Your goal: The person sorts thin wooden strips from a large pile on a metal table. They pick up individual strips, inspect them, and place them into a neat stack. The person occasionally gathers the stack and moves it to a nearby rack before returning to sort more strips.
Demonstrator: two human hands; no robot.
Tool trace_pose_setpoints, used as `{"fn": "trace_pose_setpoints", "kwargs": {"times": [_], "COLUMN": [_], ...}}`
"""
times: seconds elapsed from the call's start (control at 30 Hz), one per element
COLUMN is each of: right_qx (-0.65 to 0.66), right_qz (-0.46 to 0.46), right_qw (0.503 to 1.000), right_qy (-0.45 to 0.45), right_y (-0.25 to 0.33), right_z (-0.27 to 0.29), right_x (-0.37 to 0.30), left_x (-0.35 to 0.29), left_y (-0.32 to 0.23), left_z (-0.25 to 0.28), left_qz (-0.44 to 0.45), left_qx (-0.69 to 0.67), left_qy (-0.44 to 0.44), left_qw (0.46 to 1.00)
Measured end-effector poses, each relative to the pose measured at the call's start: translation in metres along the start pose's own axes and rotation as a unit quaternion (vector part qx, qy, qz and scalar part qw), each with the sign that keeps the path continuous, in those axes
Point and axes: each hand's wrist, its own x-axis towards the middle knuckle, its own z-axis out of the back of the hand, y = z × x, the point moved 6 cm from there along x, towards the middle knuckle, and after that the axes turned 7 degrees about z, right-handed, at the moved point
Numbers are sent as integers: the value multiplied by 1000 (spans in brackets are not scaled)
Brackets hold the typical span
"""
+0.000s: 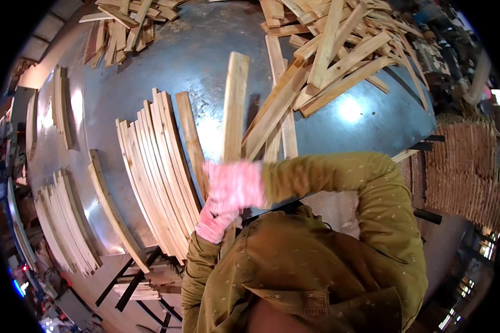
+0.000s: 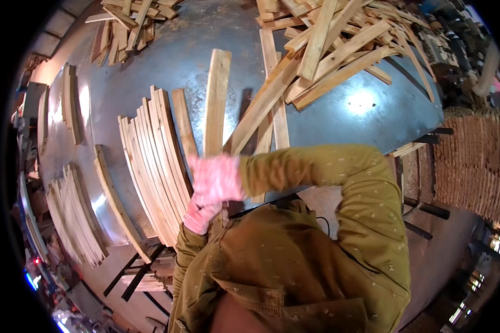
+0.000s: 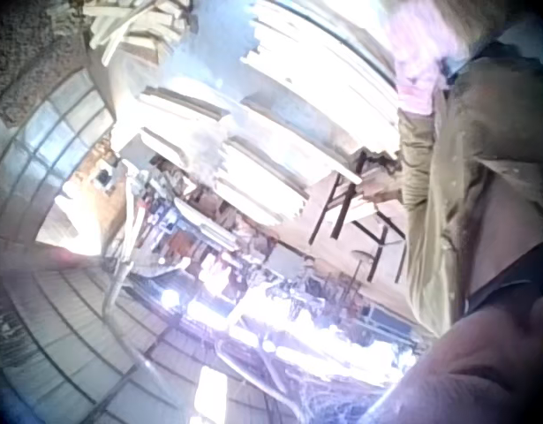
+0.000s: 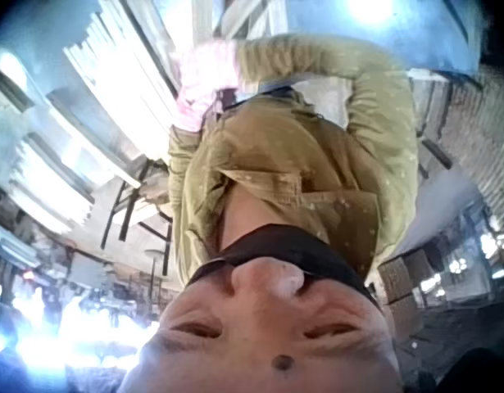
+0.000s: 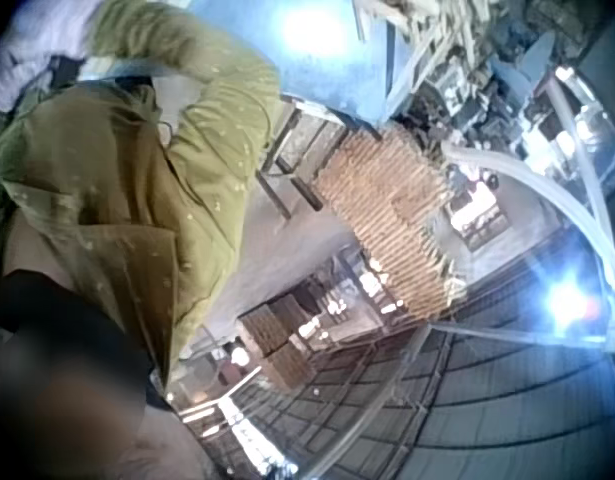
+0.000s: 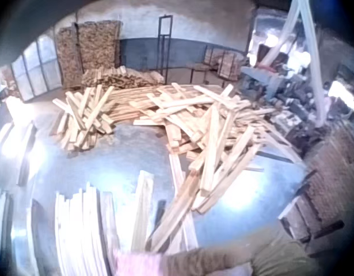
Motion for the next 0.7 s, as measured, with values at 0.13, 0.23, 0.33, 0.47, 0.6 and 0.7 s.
{"fn": "trace_pose_setpoints", "kwargs": {"times": [0.13, 0.23, 0.33, 0.47, 0.6, 0.7], "right_qx": [647, 694, 679, 660, 632, 646], "right_qz": [-149, -119, -91, -157, -419, -447], "right_qw": [735, 680, 661, 709, 651, 608], "right_qy": [140, 204, 304, 192, 37, 118], "right_y": [-89, -23, -22, -44, -163, -222], "right_z": [-126, -197, -203, -230, -248, -299], "right_x": [-86, -168, -157, -193, -200, -207], "left_x": [-4, 12, 12, 30, 44, 80], "left_y": [-31, -35, -44, 2, -27, -17], "left_z": [-9, 9, 16, 73, 34, 29], "left_qz": [50, -11, -2, 54, -37, -93], "left_qx": [47, 71, 64, -152, 48, -31], "left_qy": [-38, -137, -245, -143, -282, -241], "left_qw": [997, 988, 967, 977, 957, 966]}}
